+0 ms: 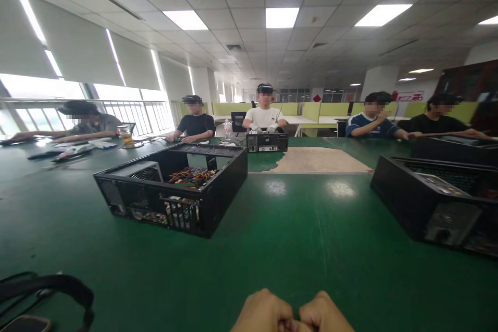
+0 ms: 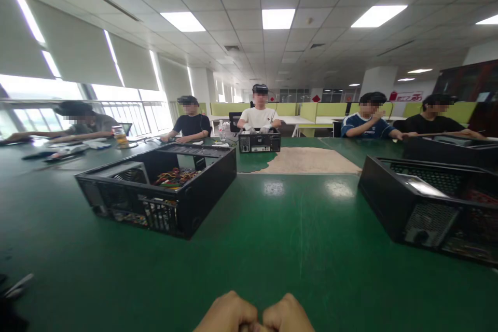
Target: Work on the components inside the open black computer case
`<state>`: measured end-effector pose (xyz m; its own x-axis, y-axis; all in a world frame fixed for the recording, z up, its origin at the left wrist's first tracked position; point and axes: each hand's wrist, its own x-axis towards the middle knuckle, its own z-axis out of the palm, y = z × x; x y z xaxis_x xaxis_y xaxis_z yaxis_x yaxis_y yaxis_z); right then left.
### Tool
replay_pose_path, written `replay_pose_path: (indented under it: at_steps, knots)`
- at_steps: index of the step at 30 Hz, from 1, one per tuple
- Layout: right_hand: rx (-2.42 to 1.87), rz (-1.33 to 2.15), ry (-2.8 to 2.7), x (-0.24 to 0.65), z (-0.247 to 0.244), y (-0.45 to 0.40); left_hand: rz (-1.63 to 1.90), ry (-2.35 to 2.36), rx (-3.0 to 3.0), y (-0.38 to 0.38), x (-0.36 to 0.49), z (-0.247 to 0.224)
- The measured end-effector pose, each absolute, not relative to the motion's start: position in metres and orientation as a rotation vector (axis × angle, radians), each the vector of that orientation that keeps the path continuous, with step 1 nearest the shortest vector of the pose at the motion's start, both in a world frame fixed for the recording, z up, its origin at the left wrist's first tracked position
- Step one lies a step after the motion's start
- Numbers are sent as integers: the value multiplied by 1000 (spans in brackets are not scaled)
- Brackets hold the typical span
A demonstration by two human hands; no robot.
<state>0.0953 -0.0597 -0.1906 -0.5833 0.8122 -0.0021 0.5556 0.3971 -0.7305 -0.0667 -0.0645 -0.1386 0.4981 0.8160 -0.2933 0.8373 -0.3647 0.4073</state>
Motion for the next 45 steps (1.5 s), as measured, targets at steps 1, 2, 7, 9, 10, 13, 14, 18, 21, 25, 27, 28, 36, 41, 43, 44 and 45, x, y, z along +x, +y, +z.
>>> replay_pose_path:
  at_steps: [1, 2, 7, 9, 10, 13, 14, 18, 21, 25, 27, 28, 36, 41, 43, 44, 45]
  knots:
    - [-1151, 1058, -2278, 100, -187, -59, -104, 1372, 2262, -64, -66, -137]
    - [-1117, 1107, -2260, 104, -183, -58, -158, 1396, 2283, -65, -65, -135]
    - [-1011, 1050, -2335, 106, -179, -60, -234, 1460, 2353, -71, -60, -130]
    - [-1006, 987, -2370, 104, -184, -59, -200, 1460, 2380, -73, -60, -131]
    - [-1012, 965, -2378, 103, -185, -59, -183, 1459, 2396, -74, -61, -131]
    - [-1021, 943, -2403, 103, -187, -58, -108, 1457, 2429, -75, -64, -134]
    - [-1022, 938, -2408, 103, -186, -58, -77, 1453, 2429, -76, -64, -135]
    - [-1013, 900, -2402, 103, -186, -59, -2, 1445, 2406, -78, -65, -136]
    - [-989, 888, -2384, 104, -189, -59, -42, 1450, 2421, -77, -65, -137]
    - [-985, 869, -2400, 104, -195, -57, -143, 1431, 2411, -73, -63, -135]
    - [-987, 852, -2413, 104, -197, -56, -200, 1413, 2396, -72, -62, -133]
    - [-990, 843, -2417, 104, -198, -56, -212, 1417, 2396, -71, -62, -133]
    - [-989, 832, -2404, 104, -192, -59, -186, 1398, 2381, -68, -63, -138]
    - [-1014, 824, -2406, 102, -184, -62, -168, 1403, 2393, -71, -64, -135]
    - [-1047, 810, -2390, 100, -181, -64, -132, 1393, 2379, -73, -65, -133]
    - [-1068, 802, -2379, 100, -179, -66, -116, 1390, 2364, -73, -65, -132]
    - [-1088, 796, -2370, 99, -178, -67, -102, 1390, 2349, -74, -65, -132]
